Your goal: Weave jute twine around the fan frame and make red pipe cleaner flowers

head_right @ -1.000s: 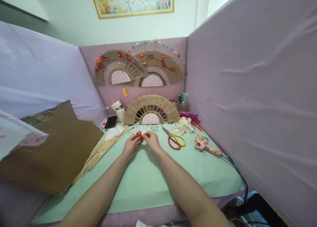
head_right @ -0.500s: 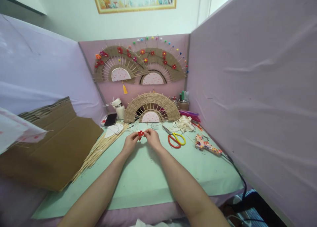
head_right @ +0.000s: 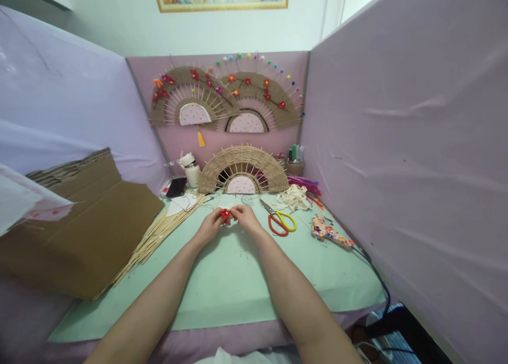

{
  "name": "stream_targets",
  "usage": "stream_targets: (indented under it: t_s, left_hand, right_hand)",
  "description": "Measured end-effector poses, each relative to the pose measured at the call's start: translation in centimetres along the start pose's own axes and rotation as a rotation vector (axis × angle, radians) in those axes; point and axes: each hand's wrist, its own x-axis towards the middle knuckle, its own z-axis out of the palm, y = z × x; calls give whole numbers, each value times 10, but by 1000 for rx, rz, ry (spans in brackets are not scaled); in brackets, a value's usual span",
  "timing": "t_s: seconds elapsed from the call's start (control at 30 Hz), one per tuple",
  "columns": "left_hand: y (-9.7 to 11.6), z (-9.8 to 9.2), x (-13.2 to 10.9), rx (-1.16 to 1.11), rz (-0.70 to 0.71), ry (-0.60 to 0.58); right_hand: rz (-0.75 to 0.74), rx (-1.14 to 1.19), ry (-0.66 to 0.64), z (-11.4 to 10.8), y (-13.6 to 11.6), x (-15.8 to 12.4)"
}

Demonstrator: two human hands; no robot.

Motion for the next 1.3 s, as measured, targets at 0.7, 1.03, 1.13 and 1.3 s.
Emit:
stream_targets:
  t_s: [0.7,1.03,1.13,1.3]
  left_hand:
    - [12,0,0,-826,-297,147]
    - [20,1,-4,-914,-366,47]
    - [18,1,-3,-978,-382,81]
    - [11,-2,-1,-1055,-466,195]
  right_hand:
    - [-308,-162,215,-1,-11,-2]
    - [-421,-274,148,1,-12,-6]
    - [-420,-217,193,0,-12,-5]
    - [-428,-225,182,1,-11,-4]
